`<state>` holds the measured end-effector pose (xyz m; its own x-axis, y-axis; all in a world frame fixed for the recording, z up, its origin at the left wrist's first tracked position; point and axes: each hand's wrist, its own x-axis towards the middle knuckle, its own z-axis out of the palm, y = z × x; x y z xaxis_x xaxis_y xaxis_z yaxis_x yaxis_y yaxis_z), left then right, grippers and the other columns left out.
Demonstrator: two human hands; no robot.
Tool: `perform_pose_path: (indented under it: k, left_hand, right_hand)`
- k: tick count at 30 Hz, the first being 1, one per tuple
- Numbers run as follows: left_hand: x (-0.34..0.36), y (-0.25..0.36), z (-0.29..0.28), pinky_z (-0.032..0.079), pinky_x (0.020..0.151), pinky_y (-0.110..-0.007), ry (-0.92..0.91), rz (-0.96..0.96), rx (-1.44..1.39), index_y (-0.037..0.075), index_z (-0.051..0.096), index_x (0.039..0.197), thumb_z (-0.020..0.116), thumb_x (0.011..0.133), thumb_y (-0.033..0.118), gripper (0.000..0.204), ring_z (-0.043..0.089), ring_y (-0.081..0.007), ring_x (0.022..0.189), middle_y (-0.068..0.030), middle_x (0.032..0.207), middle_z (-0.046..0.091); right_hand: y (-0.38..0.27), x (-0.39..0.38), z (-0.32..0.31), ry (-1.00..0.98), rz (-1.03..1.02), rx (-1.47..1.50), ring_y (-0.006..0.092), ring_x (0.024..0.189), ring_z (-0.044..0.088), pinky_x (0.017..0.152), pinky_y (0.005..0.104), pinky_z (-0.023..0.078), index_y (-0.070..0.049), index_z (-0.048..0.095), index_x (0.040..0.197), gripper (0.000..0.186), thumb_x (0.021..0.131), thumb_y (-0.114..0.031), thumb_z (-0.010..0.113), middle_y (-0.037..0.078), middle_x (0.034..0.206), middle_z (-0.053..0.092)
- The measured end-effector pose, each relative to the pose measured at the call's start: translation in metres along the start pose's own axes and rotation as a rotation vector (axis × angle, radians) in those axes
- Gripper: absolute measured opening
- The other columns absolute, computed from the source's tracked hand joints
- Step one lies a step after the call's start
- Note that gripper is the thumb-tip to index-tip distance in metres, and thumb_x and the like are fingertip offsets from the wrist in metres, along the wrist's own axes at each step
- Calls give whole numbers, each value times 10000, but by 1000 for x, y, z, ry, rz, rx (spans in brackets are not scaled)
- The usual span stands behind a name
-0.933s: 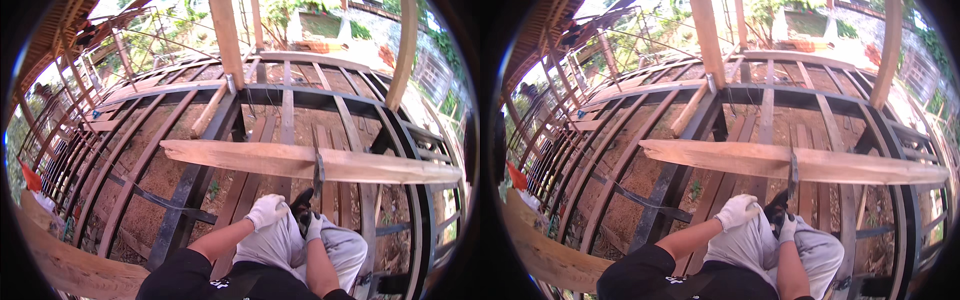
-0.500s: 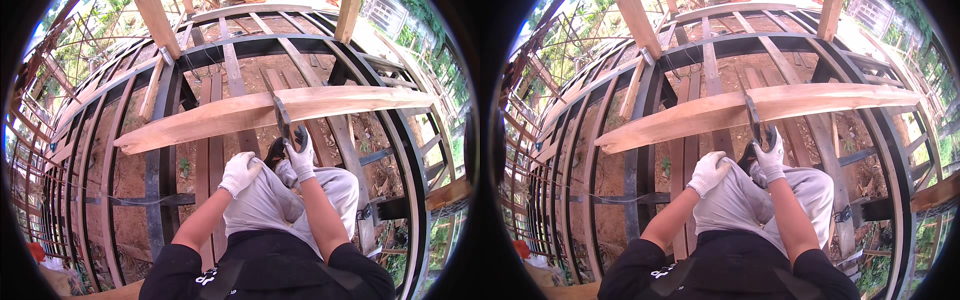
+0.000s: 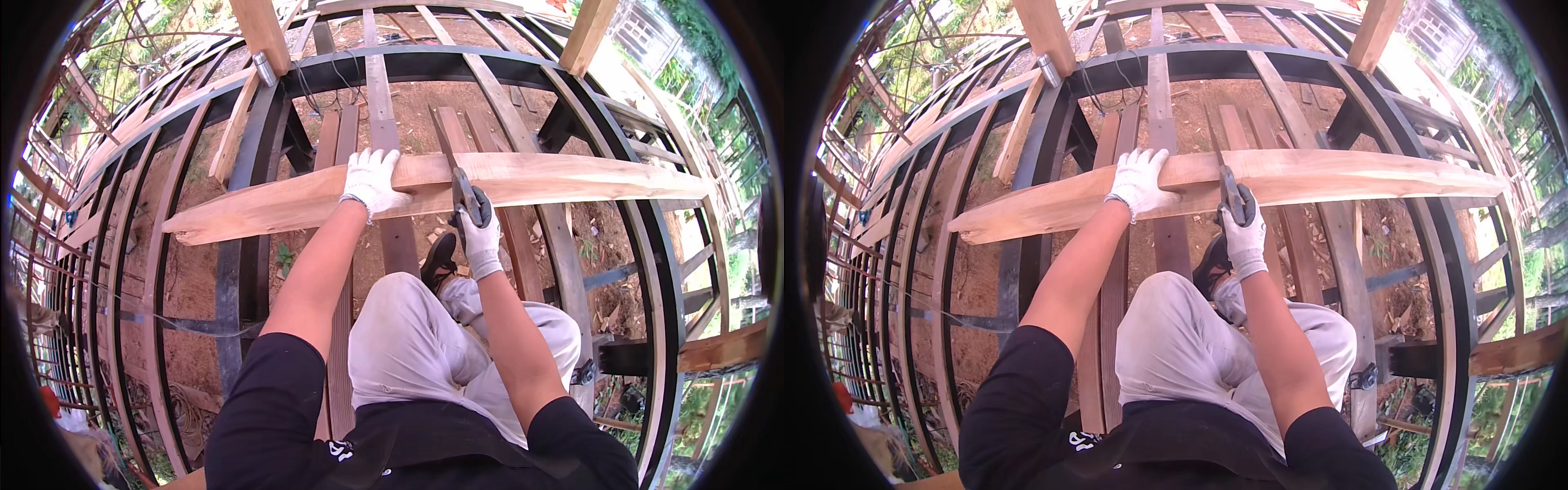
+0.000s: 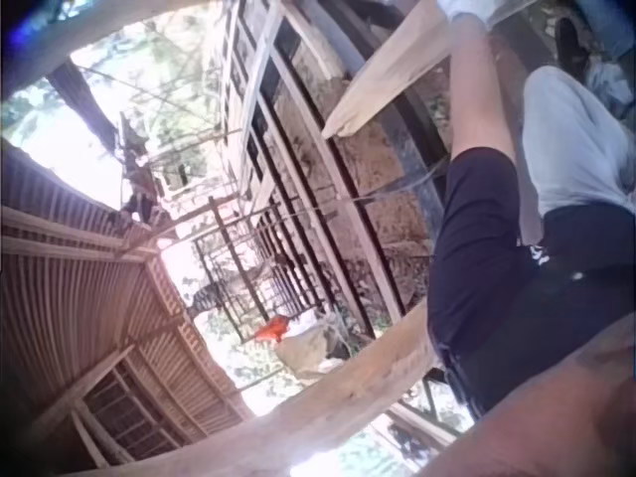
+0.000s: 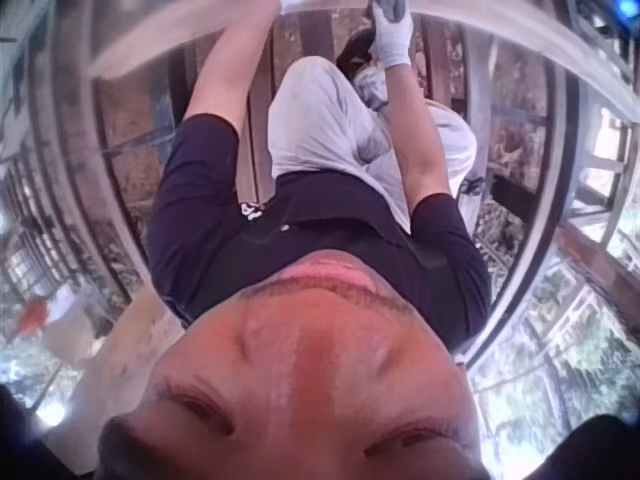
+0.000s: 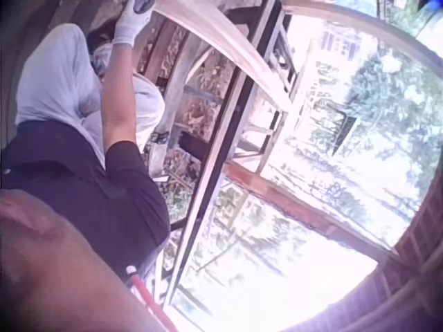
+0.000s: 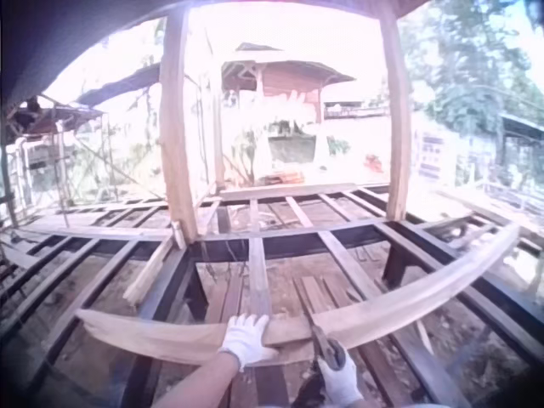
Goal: The person holds a curved wooden plank and saws into it using a hand saw.
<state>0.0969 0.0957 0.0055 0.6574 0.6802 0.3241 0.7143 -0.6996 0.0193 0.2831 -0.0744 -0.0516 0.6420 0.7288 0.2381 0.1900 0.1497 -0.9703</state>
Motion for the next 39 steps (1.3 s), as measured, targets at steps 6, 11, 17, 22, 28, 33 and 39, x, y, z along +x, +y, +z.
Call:
perform_pose_path:
  k: [6, 11, 17, 22, 28, 33, 39]
  left_hand:
    - [18, 9, 0, 366, 1156, -441, -136, -51, -14, 160, 547, 1535, 837, 735, 659, 986, 580, -322, 1288, -138, 1342, 648]
    - [29, 6, 0, 414, 1126, -443, -165, -60, -42, 158, 565, 1524, 839, 711, 652, 990, 587, -330, 1272, -147, 1326, 646]
    - [24, -11, -2, 419, 1112, -445, -270, -114, -17, 189, 584, 1506, 812, 685, 671, 979, 592, -311, 1279, -127, 1330, 636]
    - [24, -8, -4, 423, 1101, -447, -240, -98, 10, 181, 591, 1489, 828, 676, 653, 969, 586, -311, 1280, -124, 1308, 636]
    - [36, 10, 11, 450, 1105, -459, -163, -66, -72, 158, 609, 1451, 865, 667, 672, 972, 602, -345, 1253, -143, 1292, 646]
    - [32, -9, 10, 453, 1099, -459, -165, -55, -39, 146, 612, 1450, 861, 669, 673, 974, 605, -345, 1254, -143, 1294, 656]
    - [27, -16, 7, 458, 1080, -451, -158, -47, 3, 134, 622, 1442, 862, 661, 666, 976, 611, -333, 1239, -139, 1271, 660]
  right_hand:
    - [19, 6, -15, 17, -58, -57, 203, 1214, 688, 1072, 358, 534, -1, 583, 1488, 582, 932, -43, 750, 148, 1344, 713]
    - [23, -25, -40, 37, 146, 46, 210, 1247, 677, 1094, 363, 514, 62, 579, 1468, 513, 969, 14, 687, 153, 1347, 715]
    - [-64, -151, -91, -30, 131, 86, 164, 849, 722, 780, 323, 588, 73, 556, 1489, 554, 973, -110, 636, 128, 1070, 751]
    - [-12, -160, -91, -21, 204, 139, 234, 1183, 702, 1036, 367, 545, 94, 530, 1509, 586, 964, -82, 651, 200, 1324, 721]
    - [34, -1, -24, 75, 128, 97, 238, 1249, 690, 1097, 377, 512, 74, 598, 1449, 524, 958, -55, 727, 192, 1340, 727]
    - [3, -61, -36, 26, 63, -119, 254, 1267, 687, 1106, 382, 509, 60, 588, 1464, 543, 945, -32, 719, 204, 1340, 721]
    - [-29, -161, -84, -40, 120, 154, 188, 905, 717, 872, 352, 582, 97, 546, 1477, 555, 1012, -188, 648, 123, 1076, 756]
